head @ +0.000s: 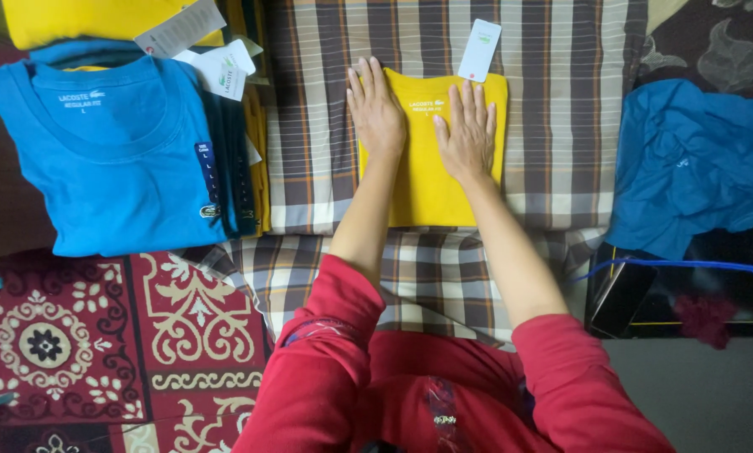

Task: Folding yellow and blue shirts on a flat surface.

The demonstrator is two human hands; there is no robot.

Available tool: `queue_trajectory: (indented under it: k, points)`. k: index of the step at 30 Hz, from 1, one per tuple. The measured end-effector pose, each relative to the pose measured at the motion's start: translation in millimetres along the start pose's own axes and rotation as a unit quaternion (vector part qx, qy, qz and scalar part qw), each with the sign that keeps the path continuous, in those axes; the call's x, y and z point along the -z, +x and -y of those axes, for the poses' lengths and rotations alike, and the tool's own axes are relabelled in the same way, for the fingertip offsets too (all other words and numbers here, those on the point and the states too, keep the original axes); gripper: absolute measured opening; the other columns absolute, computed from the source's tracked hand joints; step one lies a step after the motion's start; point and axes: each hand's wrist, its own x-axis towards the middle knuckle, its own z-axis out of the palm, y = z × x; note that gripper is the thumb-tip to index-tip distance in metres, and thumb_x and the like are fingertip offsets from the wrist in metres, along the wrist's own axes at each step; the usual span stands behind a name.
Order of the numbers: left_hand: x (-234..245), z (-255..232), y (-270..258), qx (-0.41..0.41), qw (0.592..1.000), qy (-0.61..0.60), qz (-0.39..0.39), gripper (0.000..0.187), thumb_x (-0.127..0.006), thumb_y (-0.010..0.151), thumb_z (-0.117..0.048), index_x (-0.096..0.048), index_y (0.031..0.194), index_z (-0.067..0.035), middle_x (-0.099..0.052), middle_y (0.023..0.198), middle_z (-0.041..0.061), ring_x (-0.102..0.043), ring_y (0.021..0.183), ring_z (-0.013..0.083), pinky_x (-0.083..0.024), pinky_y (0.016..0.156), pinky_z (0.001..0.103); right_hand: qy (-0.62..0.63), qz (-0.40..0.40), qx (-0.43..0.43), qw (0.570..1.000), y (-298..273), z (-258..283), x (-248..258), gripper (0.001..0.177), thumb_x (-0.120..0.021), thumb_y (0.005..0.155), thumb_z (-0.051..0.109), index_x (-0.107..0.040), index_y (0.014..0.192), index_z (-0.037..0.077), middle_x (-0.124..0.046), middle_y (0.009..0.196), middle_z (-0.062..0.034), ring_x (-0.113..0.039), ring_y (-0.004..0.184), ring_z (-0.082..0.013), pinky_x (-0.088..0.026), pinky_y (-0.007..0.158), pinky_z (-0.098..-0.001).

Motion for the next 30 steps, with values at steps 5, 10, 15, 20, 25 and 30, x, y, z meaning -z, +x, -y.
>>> queue_trajectory:
  k: [5, 10, 15, 20, 25, 30]
  points:
    - [1, 1, 8, -0.008, 1.0, 0.011, 0.013, 0.052, -0.039, 0.107, -0.03, -0.04, 0.157, -0.014, -0.034, 0.166, 0.005, -0.022, 0.156, 0.0309, -0.021, 0.129, 0.047, -0.011, 0.002, -0.002, 1.0, -2, 1, 2, 0.064, -0.036, 0.109, 0.042, -0.03, 0.163, 0.007, -0.019, 0.17, -0.0129, -0.008, 0.156, -0.0298, 0.001, 0.124, -0.0506]
    - [-1, 3, 14, -0.013, 0.999, 0.027, 0.018, 0.058, -0.032, 0.107, -0.04, -0.04, 0.157, -0.013, -0.03, 0.167, 0.007, -0.022, 0.156, 0.0327, -0.02, 0.129, 0.047, -0.02, -0.013, 0.001, 1.0, -21, 0, 7, 0.064, -0.037, 0.11, 0.04, -0.027, 0.164, 0.008, -0.021, 0.17, -0.0143, -0.011, 0.157, -0.0325, -0.003, 0.125, -0.0488]
    - [2, 2, 12, -0.019, 0.998, 0.024, 0.06, 0.073, -0.022, 0.105, -0.058, -0.033, 0.16, -0.011, -0.023, 0.169, 0.011, -0.012, 0.157, 0.0333, -0.013, 0.129, 0.049, -0.037, -0.005, -0.102, 0.994, -14, -5, 4, 0.065, -0.031, 0.112, 0.048, -0.018, 0.167, 0.016, -0.006, 0.171, -0.012, -0.003, 0.158, -0.0314, -0.006, 0.128, -0.0516]
    - [18, 10, -21, -0.087, 0.995, 0.011, 0.054, 0.079, -0.024, 0.106, -0.062, -0.027, 0.162, -0.007, -0.016, 0.169, 0.022, -0.011, 0.158, 0.0371, -0.013, 0.129, 0.047, -0.032, -0.017, -0.099, 0.994, -13, -6, 4, 0.065, -0.033, 0.111, 0.048, -0.023, 0.166, 0.016, -0.009, 0.171, -0.0127, -0.005, 0.157, -0.0321, -0.007, 0.127, -0.0523]
    - [40, 29, -81, -0.096, 0.995, 0.017, 0.038, 0.076, -0.036, 0.107, -0.062, -0.025, 0.164, -0.014, -0.019, 0.169, 0.024, -0.019, 0.159, 0.0401, -0.024, 0.129, 0.048, -0.058, -0.132, -0.04, 0.989, -18, -18, -15, 0.057, -0.053, 0.109, 0.046, -0.042, 0.159, 0.02, -0.028, 0.165, -0.0153, -0.025, 0.153, -0.0336, -0.031, 0.118, -0.055]
    - [37, 53, -118, -0.098, 0.992, -0.075, 0.001, 0.072, -0.054, 0.104, -0.046, -0.034, 0.159, -0.004, -0.031, 0.164, 0.027, -0.038, 0.15, 0.0374, -0.032, 0.124, 0.043, 0.002, -0.277, 0.007, 0.961, -30, -29, -29, 0.044, -0.065, 0.103, 0.029, -0.061, 0.146, 0.017, -0.052, 0.15, -0.0162, -0.048, 0.139, -0.0348, -0.043, 0.107, -0.0495]
